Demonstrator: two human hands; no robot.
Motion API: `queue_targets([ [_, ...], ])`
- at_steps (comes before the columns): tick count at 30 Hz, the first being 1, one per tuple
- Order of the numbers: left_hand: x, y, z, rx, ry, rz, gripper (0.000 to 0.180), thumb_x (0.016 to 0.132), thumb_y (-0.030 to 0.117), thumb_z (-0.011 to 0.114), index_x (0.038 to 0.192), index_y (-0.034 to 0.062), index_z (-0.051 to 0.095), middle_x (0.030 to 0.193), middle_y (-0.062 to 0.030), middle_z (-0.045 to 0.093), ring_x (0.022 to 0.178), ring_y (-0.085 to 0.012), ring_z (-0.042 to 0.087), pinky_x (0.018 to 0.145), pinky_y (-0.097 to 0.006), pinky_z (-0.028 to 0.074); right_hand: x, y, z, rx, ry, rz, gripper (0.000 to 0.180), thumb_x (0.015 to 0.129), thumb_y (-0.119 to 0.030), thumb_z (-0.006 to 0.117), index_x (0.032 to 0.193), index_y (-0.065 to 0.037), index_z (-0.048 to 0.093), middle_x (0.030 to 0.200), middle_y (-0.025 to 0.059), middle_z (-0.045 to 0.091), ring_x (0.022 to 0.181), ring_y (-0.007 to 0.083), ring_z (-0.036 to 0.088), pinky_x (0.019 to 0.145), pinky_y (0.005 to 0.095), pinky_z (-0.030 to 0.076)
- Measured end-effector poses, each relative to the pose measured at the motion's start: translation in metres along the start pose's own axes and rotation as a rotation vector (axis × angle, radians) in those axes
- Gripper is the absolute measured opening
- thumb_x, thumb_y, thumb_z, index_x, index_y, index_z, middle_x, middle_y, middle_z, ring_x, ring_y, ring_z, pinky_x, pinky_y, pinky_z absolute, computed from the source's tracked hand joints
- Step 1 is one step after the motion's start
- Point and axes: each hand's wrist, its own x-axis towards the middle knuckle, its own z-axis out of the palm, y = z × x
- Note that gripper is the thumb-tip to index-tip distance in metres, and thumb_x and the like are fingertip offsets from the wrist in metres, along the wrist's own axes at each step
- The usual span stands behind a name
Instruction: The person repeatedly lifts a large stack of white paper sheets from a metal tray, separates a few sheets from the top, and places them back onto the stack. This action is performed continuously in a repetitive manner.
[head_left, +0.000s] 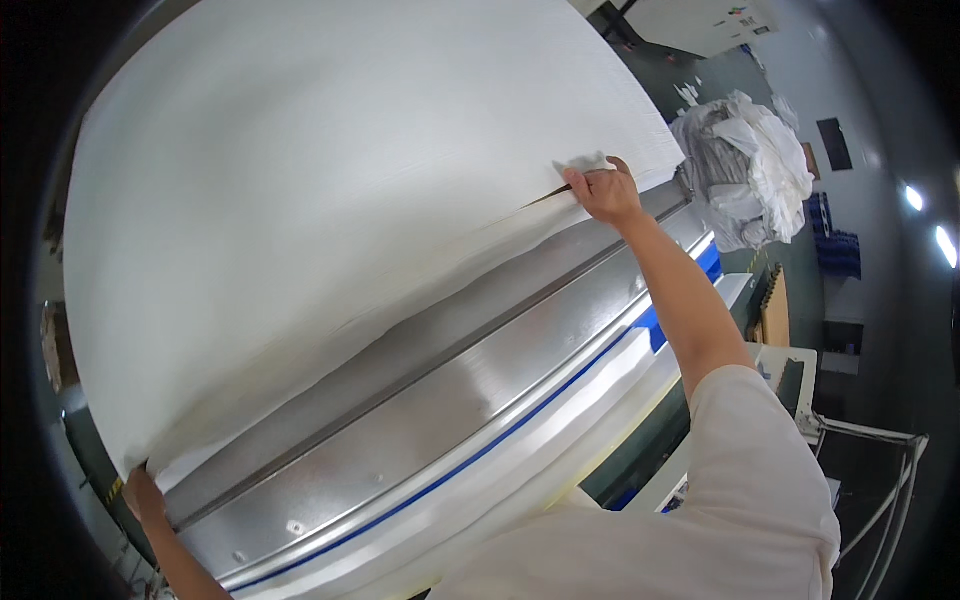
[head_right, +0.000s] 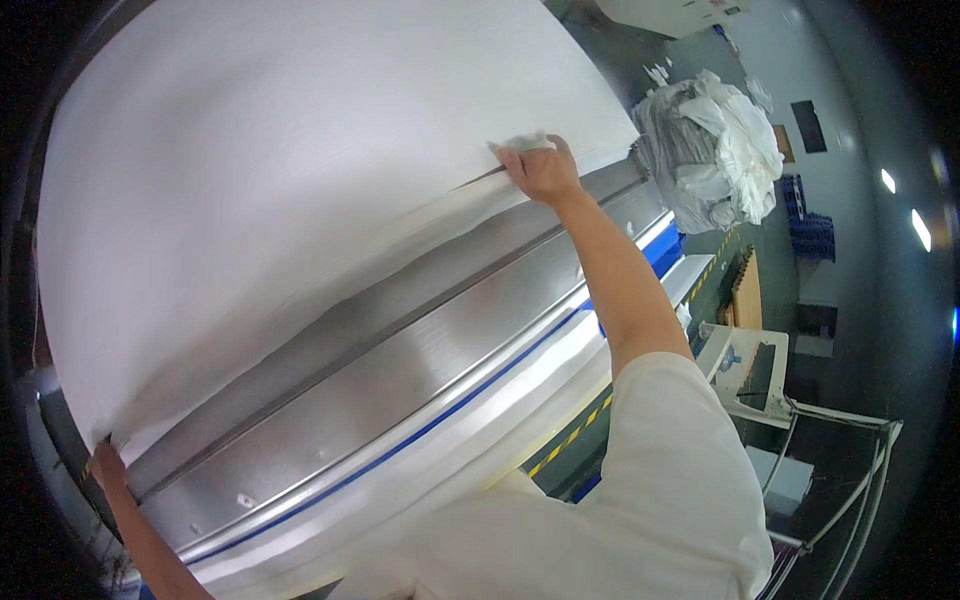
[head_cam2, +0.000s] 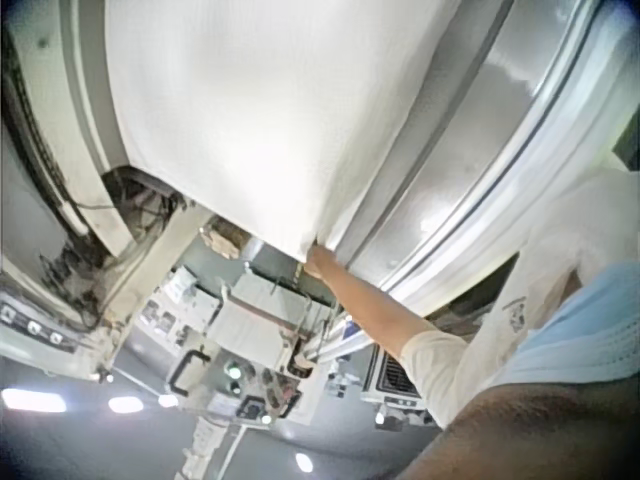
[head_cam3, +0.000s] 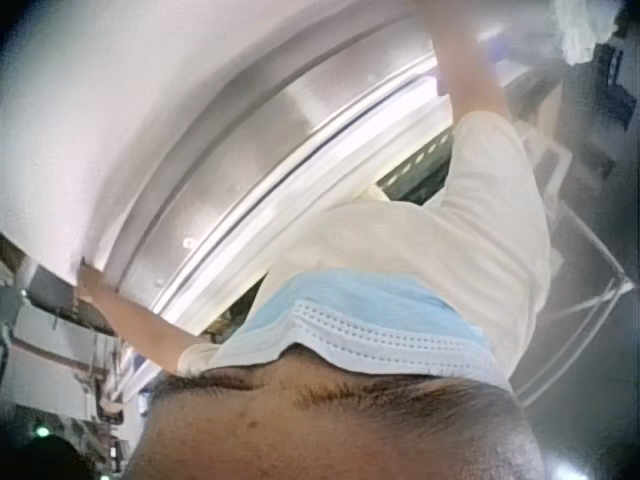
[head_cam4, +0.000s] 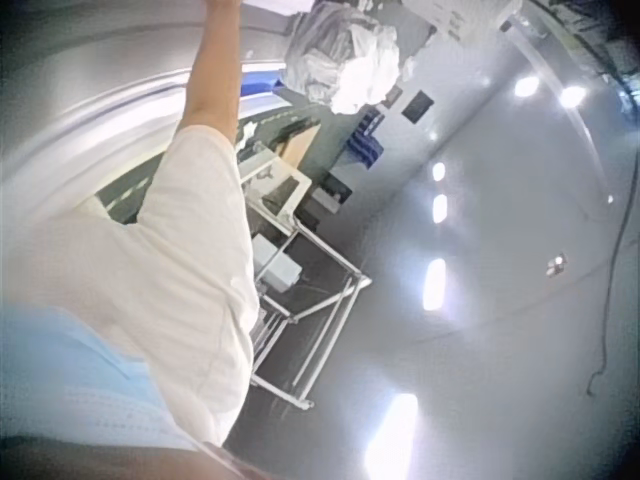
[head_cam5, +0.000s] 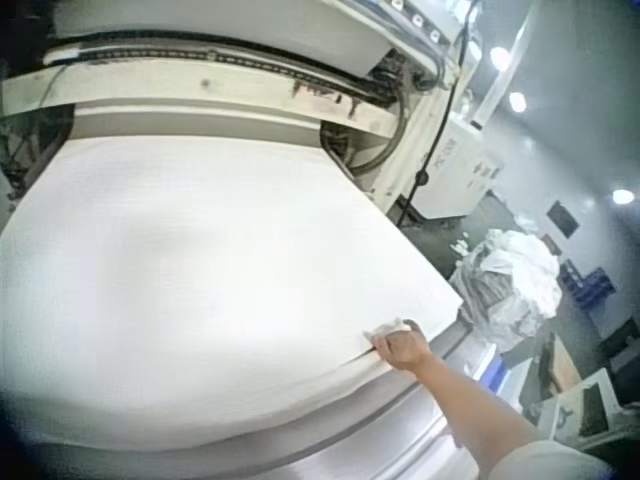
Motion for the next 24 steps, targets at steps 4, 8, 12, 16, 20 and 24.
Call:
queue_targets([
  [4,0.013,-0.05,0.03,0.215,0.098,0.163,0.02,0.093,0.012,0.045,0.099,0.0025,0.062,0.098,-0.0167,0.064,0.09,-0.0331,0.059,0.077,-0.044,0.048,0.007,0.063,0.011,-0.111,-0.06,0.048,0.056,0.095,-0.046,0.032,0.073,-0.011,0.07,0.077,0.0107,0.068,0.078,0.0267,0.065,0.102,0.0445,0.033],
  [8,0.013,-0.079,0.033,-0.234,0.0,0.0,0.023,0.093,0.012,0.042,0.103,0.0019,0.06,0.1,-0.0176,0.063,0.093,-0.0347,0.059,0.078,-0.044,0.047,0.026,0.139,0.023,-0.239,-0.123,-0.007,0.046,0.095,-0.042,0.037,0.086,-0.011,0.069,0.088,0.0095,0.069,0.088,0.0252,0.064,0.101,0.0427,0.035],
  [12,0.021,-0.043,0.028,-0.053,-0.04,0.102,0.03,0.095,0.017,0.037,0.109,0.0028,0.059,0.106,-0.0167,0.061,0.096,-0.0355,0.058,0.079,-0.045,0.046,0.028,0.219,0.013,-0.469,-0.513,-0.098,0.028,0.088,-0.025,0.051,0.107,-0.01,0.065,0.102,0.0099,0.066,0.096,0.0298,0.062,0.093,0.0399,0.044],
  [16,0.011,-0.113,0.046,0.223,0.044,0.246,0.027,0.093,0.016,0.039,0.106,0.004,0.06,0.108,-0.0159,0.061,0.097,-0.0359,0.057,0.079,-0.046,0.046,0.035,0.218,0.031,-0.295,-0.45,-0.04,0.032,0.081,-0.01,0.053,0.111,-0.009,0.062,0.107,0.0145,0.064,0.101,0.0322,0.06,0.086,0.0406,0.048],
  [20,0.009,-0.064,0.043,0.293,0.034,0.152,0.025,0.092,0.013,0.04,0.102,0.0065,0.062,0.103,-0.0134,0.063,0.094,-0.0341,0.059,0.078,-0.044,0.049,0.028,0.232,0.043,-0.4,-0.445,0.195,0.029,0.083,-0.011,0.05,0.108,-0.009,0.063,0.105,0.0137,0.064,0.1,0.0313,0.06,0.083,0.0422,0.048],
  [24,-0.006,-0.022,-0.004,0.238,0.019,0.134,0.025,0.091,0.01,0.04,0.101,0.0104,0.063,0.1,-0.0118,0.064,0.093,-0.0324,0.06,0.078,-0.043,0.049,0.011,0.24,0.031,-0.457,-0.382,0.219,0.028,0.086,-0.019,0.05,0.111,-0.018,0.063,0.105,0.0102,0.066,0.099,0.0302,0.061,0.086,0.0399,0.048],
])
